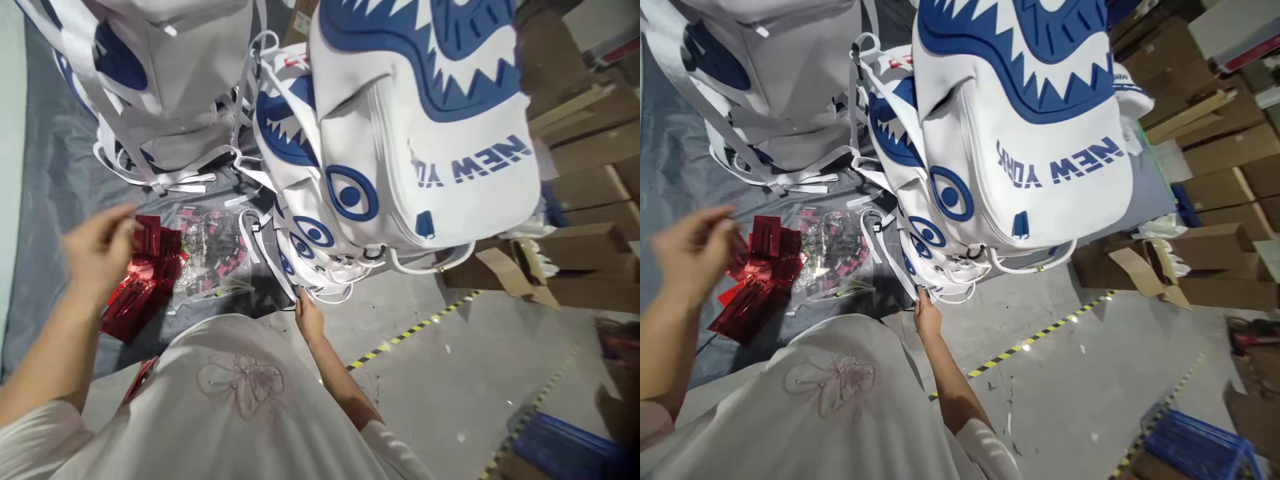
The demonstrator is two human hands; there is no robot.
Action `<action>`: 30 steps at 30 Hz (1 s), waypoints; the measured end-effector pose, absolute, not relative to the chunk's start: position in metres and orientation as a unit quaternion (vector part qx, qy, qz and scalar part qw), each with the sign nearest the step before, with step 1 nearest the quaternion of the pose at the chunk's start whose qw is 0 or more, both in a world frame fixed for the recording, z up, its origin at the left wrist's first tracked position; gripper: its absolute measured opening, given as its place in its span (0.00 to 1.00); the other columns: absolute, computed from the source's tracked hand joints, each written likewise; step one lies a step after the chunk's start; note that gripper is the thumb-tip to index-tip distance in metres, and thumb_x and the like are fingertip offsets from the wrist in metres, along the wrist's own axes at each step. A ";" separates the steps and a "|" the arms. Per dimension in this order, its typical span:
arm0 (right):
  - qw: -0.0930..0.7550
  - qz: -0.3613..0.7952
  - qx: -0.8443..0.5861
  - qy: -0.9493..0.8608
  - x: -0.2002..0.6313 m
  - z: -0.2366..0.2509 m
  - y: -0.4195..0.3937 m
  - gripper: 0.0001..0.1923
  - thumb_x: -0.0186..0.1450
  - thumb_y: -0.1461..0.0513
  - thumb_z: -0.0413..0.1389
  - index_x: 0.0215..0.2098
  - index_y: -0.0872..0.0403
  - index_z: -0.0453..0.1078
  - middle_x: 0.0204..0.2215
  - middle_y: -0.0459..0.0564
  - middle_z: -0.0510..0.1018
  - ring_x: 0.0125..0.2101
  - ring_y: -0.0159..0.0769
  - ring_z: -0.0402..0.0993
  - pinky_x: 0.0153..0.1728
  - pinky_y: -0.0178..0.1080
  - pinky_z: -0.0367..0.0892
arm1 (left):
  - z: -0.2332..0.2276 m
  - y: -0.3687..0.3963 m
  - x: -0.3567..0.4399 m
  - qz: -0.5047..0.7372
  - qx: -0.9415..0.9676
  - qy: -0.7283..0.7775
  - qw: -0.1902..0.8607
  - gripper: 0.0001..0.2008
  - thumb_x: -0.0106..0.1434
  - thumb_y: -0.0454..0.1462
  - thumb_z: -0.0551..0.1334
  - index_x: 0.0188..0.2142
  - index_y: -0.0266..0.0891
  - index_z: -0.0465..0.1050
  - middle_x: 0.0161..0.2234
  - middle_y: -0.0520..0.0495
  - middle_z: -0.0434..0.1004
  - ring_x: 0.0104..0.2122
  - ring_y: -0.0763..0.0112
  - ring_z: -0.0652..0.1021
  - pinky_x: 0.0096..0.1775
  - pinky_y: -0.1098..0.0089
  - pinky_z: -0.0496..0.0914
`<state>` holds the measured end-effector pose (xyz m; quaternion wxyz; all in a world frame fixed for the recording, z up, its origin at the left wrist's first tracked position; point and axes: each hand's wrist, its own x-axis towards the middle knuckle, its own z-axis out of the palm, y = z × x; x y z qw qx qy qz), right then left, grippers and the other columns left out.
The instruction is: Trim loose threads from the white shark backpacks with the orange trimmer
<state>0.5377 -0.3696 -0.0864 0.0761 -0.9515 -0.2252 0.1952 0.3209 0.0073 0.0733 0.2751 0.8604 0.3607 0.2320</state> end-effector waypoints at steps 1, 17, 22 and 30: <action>0.056 0.198 -0.948 -0.243 0.546 -0.089 -0.370 0.25 0.71 0.63 0.45 0.66 0.50 0.56 0.46 0.56 0.79 0.40 0.40 0.77 0.38 0.37 0.65 | 0.074 -0.019 0.332 0.211 0.873 0.330 0.291 0.22 0.69 0.47 0.51 0.57 0.42 0.69 0.42 0.51 0.80 0.34 0.71 0.78 0.41 0.66 0.75; 0.158 0.223 -0.909 -0.316 0.573 -0.124 -0.424 0.23 0.72 0.65 0.42 0.63 0.54 0.63 0.48 0.50 0.80 0.44 0.36 0.78 0.43 0.34 0.68 | -0.054 -0.222 0.505 -0.191 0.932 0.187 0.245 0.20 0.65 0.32 0.53 0.51 0.42 0.78 0.50 0.39 0.79 0.50 0.55 0.78 0.49 0.61 0.70; 0.138 0.236 -0.914 -0.301 0.584 -0.117 -0.406 0.22 0.72 0.63 0.46 0.63 0.56 0.64 0.42 0.57 0.82 0.42 0.42 0.78 0.40 0.37 0.66 | -0.067 -0.234 0.524 -0.218 0.918 0.192 0.272 0.18 0.63 0.31 0.56 0.47 0.45 0.80 0.46 0.47 0.81 0.47 0.64 0.78 0.46 0.71 0.69; 0.114 0.249 -0.915 -0.296 0.591 -0.101 -0.398 0.18 0.72 0.62 0.44 0.45 0.59 0.75 0.38 0.63 0.80 0.42 0.46 0.77 0.40 0.40 0.64 | -0.065 -0.231 0.551 -0.268 0.881 0.184 0.343 0.09 0.61 0.36 0.60 0.36 0.40 0.80 0.30 0.50 0.81 0.30 0.70 0.76 0.33 0.74 0.64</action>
